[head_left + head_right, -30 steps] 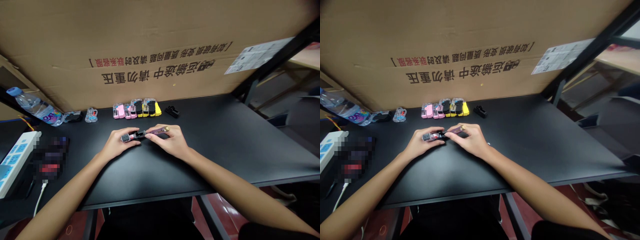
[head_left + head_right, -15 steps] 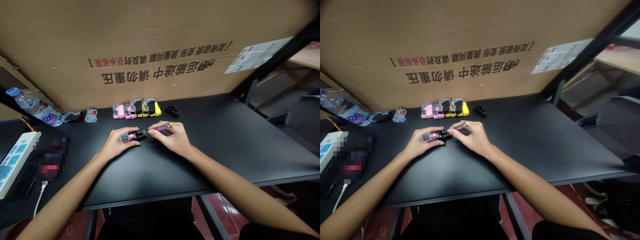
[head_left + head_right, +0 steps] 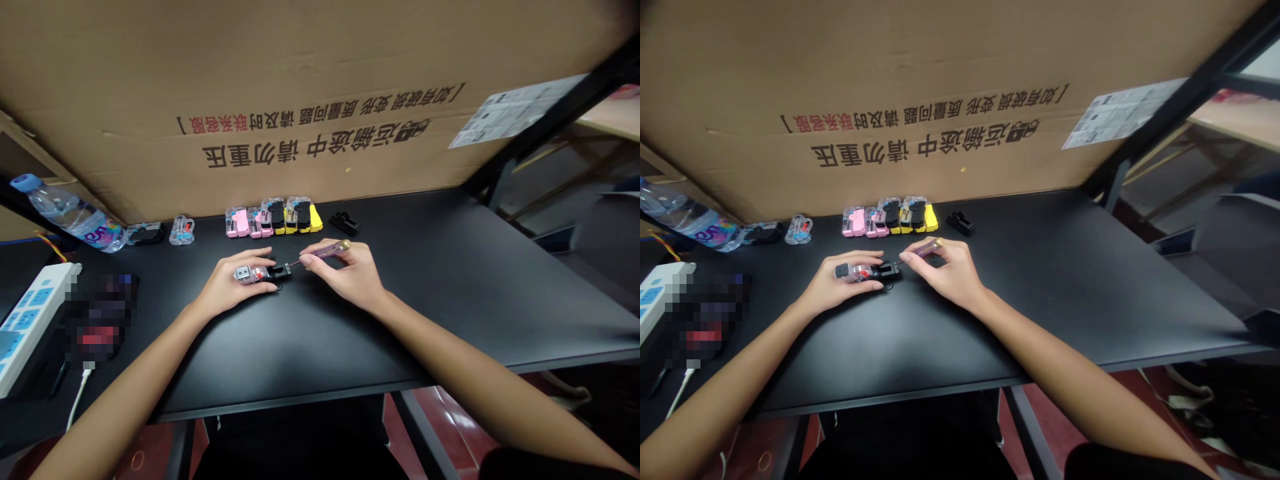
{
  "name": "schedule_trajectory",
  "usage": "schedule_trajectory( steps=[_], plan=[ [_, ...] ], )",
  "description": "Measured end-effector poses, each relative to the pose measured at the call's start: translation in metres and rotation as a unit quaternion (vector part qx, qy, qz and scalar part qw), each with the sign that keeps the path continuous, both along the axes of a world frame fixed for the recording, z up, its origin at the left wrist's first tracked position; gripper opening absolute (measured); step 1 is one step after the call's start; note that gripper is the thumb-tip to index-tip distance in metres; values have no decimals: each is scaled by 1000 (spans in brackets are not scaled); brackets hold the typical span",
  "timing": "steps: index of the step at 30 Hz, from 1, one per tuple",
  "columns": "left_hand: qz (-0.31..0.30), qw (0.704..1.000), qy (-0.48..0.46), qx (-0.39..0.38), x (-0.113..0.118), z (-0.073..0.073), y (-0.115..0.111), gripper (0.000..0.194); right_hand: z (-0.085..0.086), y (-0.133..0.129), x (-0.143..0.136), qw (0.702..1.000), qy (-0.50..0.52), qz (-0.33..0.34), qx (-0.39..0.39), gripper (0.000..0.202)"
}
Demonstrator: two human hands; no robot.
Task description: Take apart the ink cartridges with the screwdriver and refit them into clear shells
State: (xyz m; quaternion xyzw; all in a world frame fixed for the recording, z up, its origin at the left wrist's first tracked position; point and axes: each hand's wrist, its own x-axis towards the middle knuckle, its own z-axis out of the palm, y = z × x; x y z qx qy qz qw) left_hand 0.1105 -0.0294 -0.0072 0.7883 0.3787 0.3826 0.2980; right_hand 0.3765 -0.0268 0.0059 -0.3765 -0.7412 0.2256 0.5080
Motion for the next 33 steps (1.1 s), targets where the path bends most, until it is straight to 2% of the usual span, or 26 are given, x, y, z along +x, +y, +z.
schedule_trajectory(
  steps=[2,5,8,10,17,22,28,30,33],
  plan=[
    [29,1000,-5,-8,-2,5,0,36,0,1,0,1000,4,-8,-1,20],
    [127,992,-2,-2,-7,10,1,33,0,2,0,1000,7,-6,0,20],
    [205,979,16,16,-14,7,6,34,1,1,-2,1000,-6,9,-17,19],
    [220,975,40,14,-19,3,9,35,1,0,-3,999,-19,27,-30,19],
    [194,978,79,-20,-20,-4,11,34,-2,-6,-5,991,-56,93,-79,22],
    [165,983,73,-32,-14,-3,7,35,-5,-6,-6,986,-70,105,-108,26],
    [136,988,56,-49,-10,-3,5,32,-5,-6,-7,986,-77,114,-98,27],
    [126,989,54,-56,-9,-2,5,31,-9,-2,-4,986,-87,106,-91,25],
    [107,990,56,-66,-8,-1,4,32,-14,7,5,993,-95,42,-62,23]
  ],
)
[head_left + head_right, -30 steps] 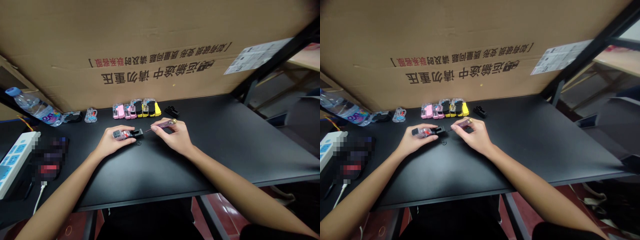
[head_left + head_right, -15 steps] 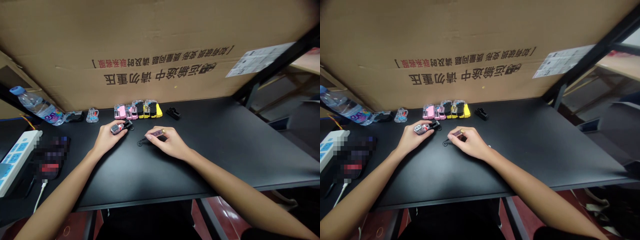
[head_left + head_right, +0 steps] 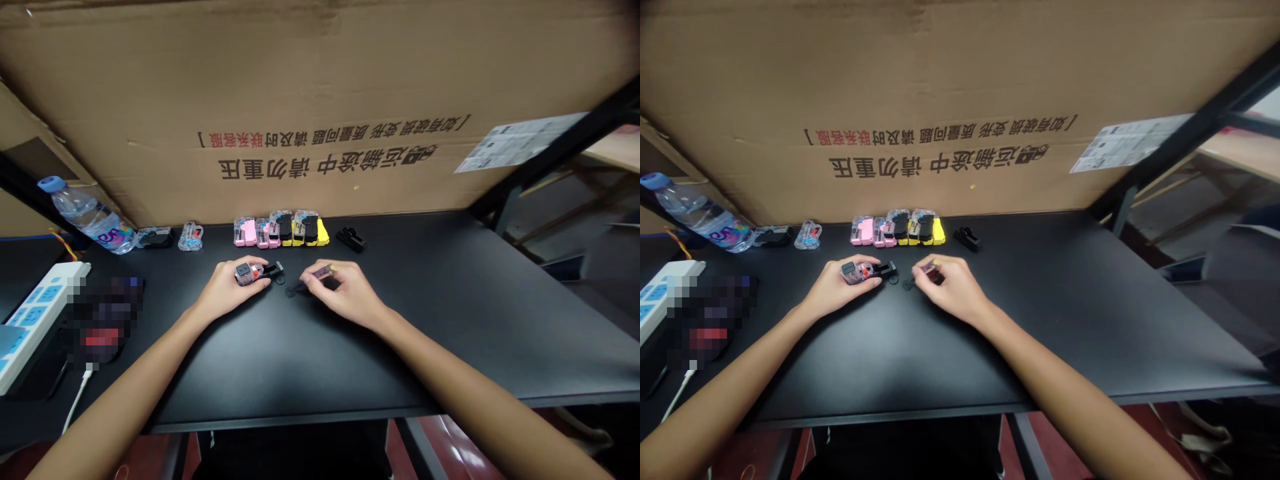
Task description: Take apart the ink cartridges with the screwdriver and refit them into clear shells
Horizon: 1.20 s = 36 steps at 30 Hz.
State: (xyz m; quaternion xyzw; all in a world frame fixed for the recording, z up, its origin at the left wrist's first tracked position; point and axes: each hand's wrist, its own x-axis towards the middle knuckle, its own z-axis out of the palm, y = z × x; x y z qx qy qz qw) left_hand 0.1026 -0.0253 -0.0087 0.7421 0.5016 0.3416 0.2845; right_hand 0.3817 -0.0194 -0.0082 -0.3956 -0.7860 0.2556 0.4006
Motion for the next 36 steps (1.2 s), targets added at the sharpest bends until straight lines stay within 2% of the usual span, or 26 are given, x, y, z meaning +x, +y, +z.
schedule_trajectory(
  steps=[2,4,8,12,18,22,26,28,33,36],
  plan=[
    [-5,1000,-3,-1,0,0,0,32,-1,5,5,998,5,-52,29,21],
    [-2,1000,-9,-3,0,0,0,32,2,7,7,996,19,-72,49,20],
    [1,1000,-18,-19,0,0,-1,34,10,1,-1,998,25,-13,49,21],
    [24,1000,-15,-11,0,1,-1,34,10,-5,-9,997,9,42,59,17],
    [30,999,-18,-25,0,2,0,33,3,-4,-11,997,-8,58,42,17],
    [29,999,-16,-35,-2,1,0,35,-5,3,-5,999,-20,23,30,18],
    [13,1000,3,-28,-6,2,2,41,-8,12,6,996,-13,-49,77,19],
    [-1,1000,21,-18,-10,4,3,43,-5,14,9,993,1,-64,99,19],
    [-30,997,70,-33,-22,7,6,35,6,9,5,990,38,-52,127,11],
    [-60,996,54,-31,-23,6,6,31,10,4,2,987,29,-31,155,11]
  ],
)
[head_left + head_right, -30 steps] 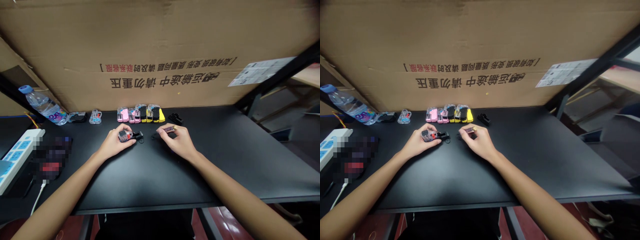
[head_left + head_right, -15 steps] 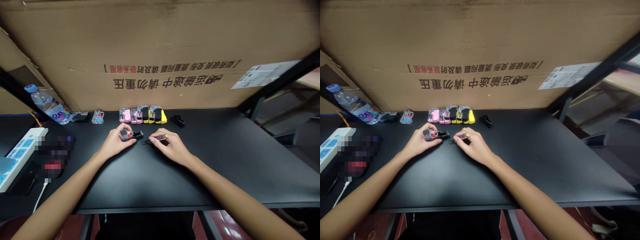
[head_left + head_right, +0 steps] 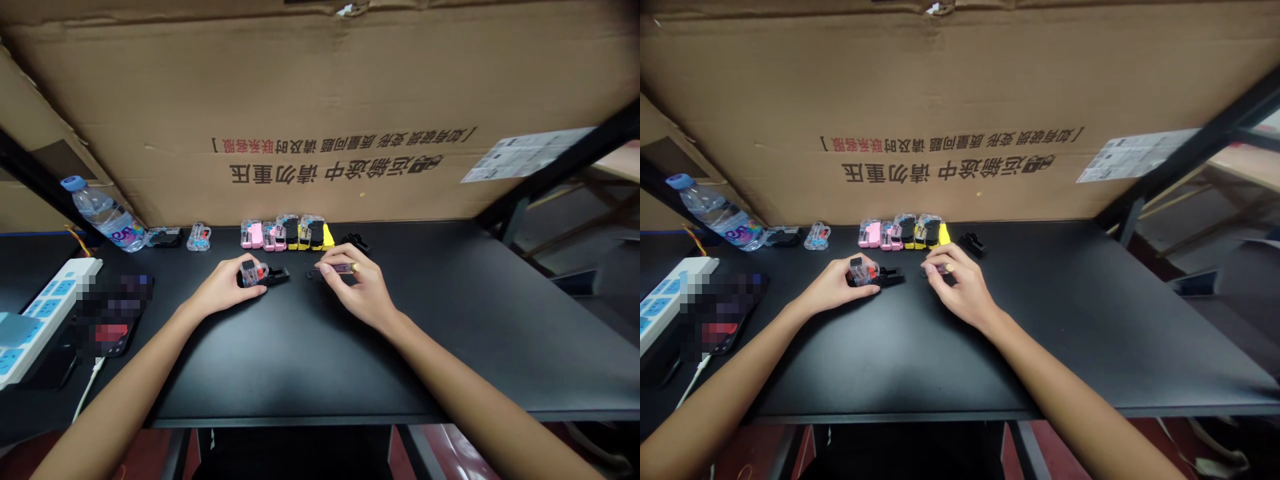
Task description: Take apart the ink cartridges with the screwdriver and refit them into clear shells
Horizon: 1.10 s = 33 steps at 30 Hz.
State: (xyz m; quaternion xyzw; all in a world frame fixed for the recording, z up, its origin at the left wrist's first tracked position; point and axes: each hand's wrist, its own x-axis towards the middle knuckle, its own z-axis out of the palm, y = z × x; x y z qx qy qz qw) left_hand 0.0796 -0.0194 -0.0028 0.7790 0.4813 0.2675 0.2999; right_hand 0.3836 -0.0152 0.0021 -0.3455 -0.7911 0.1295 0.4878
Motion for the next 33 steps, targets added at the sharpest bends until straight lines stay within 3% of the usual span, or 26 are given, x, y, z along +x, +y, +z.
schedule_trajectory(
  steps=[5,12,19,26,33],
  plan=[
    [-37,999,-33,14,12,-3,-7,41,2,-9,-6,995,-66,71,16,26],
    [-38,997,-42,60,26,-5,-15,43,-9,-17,-10,976,-166,126,-62,10],
    [-46,994,-93,26,26,-5,-15,34,-14,-12,-11,981,-118,137,-70,10],
    [-48,995,-74,49,26,-4,-15,29,-15,-11,-12,981,-124,137,-59,12],
    [-45,996,-74,10,25,-2,-15,29,-13,-10,-10,980,-130,142,-51,15]
  ],
)
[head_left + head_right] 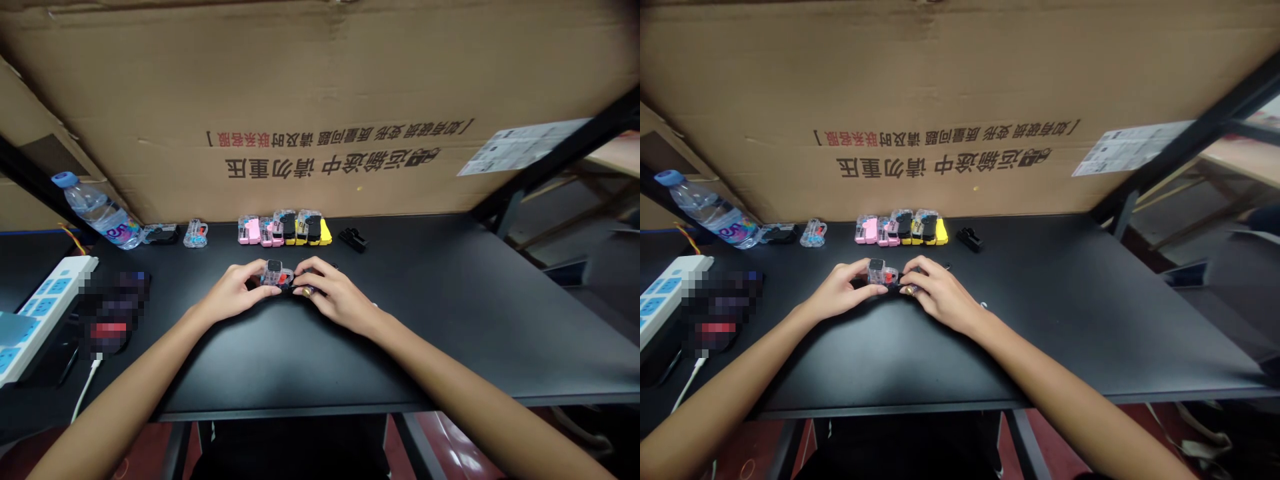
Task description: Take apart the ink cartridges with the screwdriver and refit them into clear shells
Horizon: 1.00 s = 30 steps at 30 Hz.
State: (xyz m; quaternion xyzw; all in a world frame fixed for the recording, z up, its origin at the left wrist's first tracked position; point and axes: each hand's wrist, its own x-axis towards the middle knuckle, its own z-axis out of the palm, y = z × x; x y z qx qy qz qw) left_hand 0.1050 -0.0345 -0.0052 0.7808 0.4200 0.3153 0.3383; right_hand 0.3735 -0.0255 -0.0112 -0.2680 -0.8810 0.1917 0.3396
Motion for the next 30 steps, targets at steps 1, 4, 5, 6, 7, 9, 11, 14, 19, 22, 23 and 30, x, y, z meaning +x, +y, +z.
schedule_trajectory(
  steps=[1,4,5,6,7,9,11,14,19,22,23,30],
  plan=[
    [-2,1000,1,1,0,0,0,29,0,0,0,1000,-1,0,0,15],
    [-9,1000,13,19,-1,1,0,29,0,1,1,1000,-2,1,-2,15],
    [-10,999,22,29,-1,1,0,28,0,1,1,1000,-3,0,-2,15],
    [-9,999,33,40,-2,2,-1,27,-1,2,1,1000,-5,-1,-1,15],
    [-9,998,44,48,-2,3,-1,26,-1,2,2,1000,-8,-2,0,15],
    [-13,996,64,55,-3,5,-2,24,-1,2,2,1000,-17,-3,4,15],
    [-23,995,78,55,-4,7,-2,24,-2,3,3,1000,-27,-2,8,16],
    [-42,992,89,74,-6,7,-2,25,-1,2,3,999,-41,-1,19,14],
    [-74,980,100,153,-9,5,0,23,4,-1,2,1000,-20,-7,8,9],
    [-91,968,134,193,-10,5,0,23,5,-2,2,999,-14,-32,22,14],
    [-97,963,147,204,-10,5,0,23,5,-2,2,999,-20,-35,36,15],
    [-111,947,163,255,-7,5,-2,19,6,-2,3,986,-59,-39,149,17]
  ],
)
